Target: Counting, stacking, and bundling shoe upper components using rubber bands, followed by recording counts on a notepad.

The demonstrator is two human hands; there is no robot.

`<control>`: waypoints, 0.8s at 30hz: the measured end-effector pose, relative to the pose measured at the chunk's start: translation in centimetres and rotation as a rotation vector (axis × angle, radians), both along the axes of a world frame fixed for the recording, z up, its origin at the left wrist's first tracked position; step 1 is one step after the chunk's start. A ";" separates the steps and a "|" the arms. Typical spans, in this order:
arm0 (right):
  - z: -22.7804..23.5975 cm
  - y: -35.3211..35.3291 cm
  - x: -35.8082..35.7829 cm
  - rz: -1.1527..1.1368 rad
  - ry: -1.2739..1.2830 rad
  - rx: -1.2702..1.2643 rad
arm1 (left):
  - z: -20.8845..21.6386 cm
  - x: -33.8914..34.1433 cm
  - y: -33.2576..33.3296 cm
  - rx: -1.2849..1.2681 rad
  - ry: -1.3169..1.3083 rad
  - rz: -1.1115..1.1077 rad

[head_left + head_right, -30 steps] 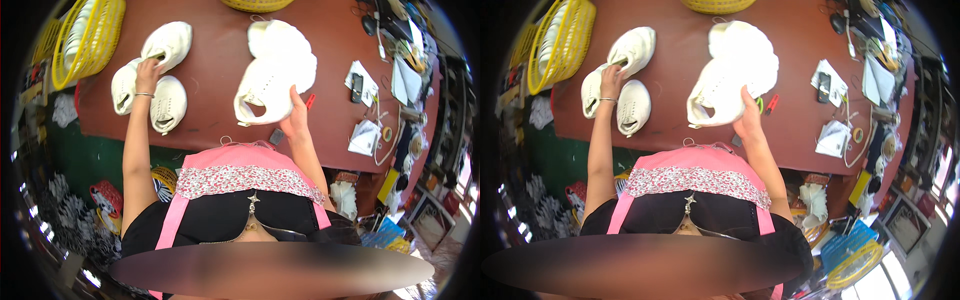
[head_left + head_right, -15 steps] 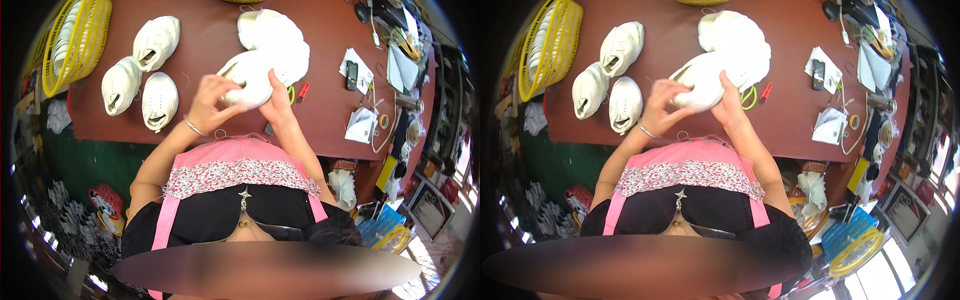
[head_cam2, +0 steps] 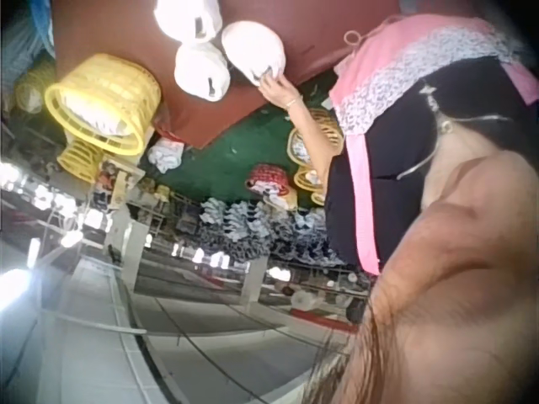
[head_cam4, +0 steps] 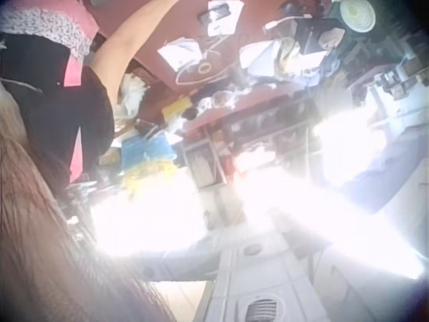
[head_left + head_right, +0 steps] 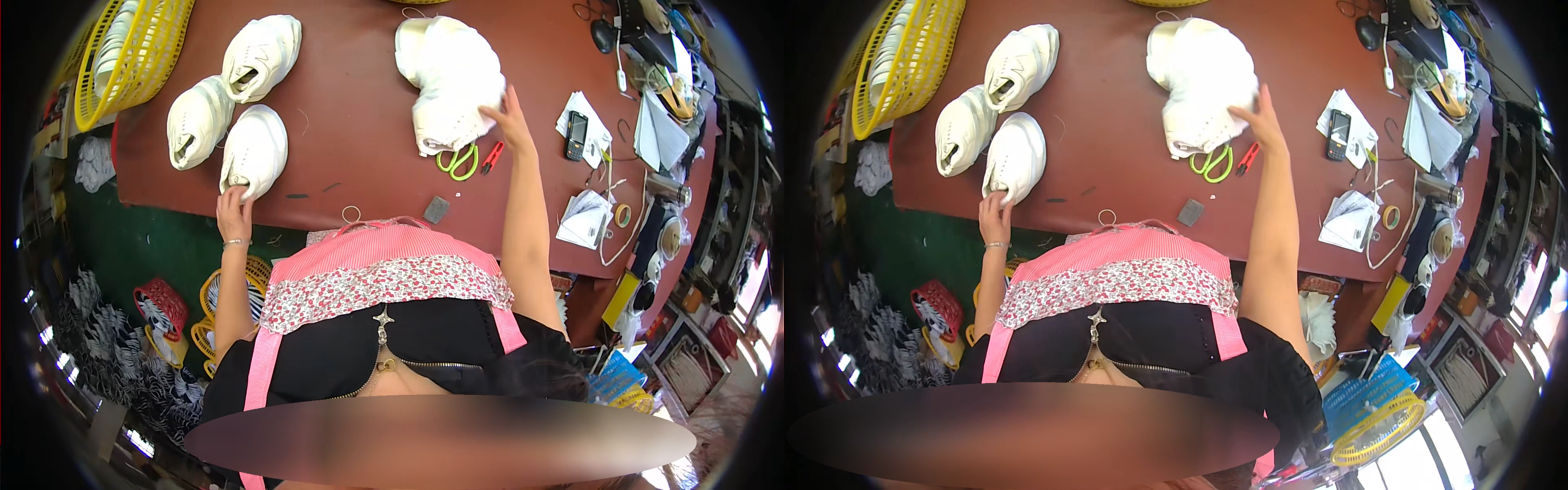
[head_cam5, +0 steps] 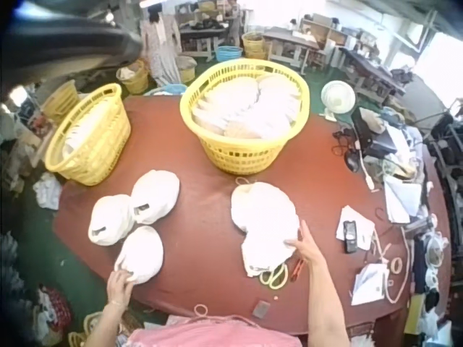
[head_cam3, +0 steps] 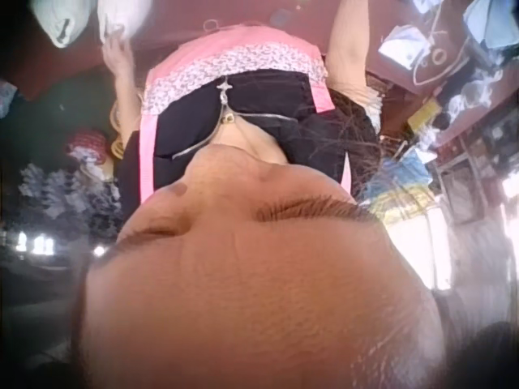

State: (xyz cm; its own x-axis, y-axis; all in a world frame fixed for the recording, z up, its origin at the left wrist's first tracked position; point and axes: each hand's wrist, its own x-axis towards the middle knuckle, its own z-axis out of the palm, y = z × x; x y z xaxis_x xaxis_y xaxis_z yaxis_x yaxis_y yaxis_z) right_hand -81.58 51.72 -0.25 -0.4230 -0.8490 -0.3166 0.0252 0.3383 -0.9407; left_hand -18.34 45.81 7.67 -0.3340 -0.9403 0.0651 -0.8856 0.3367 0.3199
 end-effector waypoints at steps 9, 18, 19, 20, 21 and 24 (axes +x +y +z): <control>7.7 -7.0 9.0 -0.077 0.145 0.076 | 3.6 -17.1 0.2 -0.072 0.273 -0.325; 13.6 -1.2 13.5 -0.288 -1.251 -0.039 | 7.8 -24.6 0.6 0.000 0.540 -0.533; 14.0 0.1 13.3 -0.104 -1.357 -0.077 | 7.9 -24.6 0.4 0.121 0.629 -0.468; 14.3 0.9 14.1 -0.102 -1.360 -0.078 | 8.1 -24.8 0.2 0.119 0.626 -0.468; 14.8 1.6 15.2 -0.111 -1.230 -0.141 | 8.5 -25.2 -0.1 0.321 0.706 -0.401; 14.5 2.2 17.5 -0.120 -1.030 -0.185 | 9.0 -25.9 -0.4 0.600 0.832 -0.324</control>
State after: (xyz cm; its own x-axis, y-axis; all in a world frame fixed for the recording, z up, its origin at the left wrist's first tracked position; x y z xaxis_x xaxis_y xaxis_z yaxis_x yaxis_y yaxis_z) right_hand -64.09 53.90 14.25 -0.1080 -0.8909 -0.4412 0.8656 0.1340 -0.4825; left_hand -44.27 45.44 16.66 -0.6365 -0.7692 -0.0555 -0.2103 0.1040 0.9721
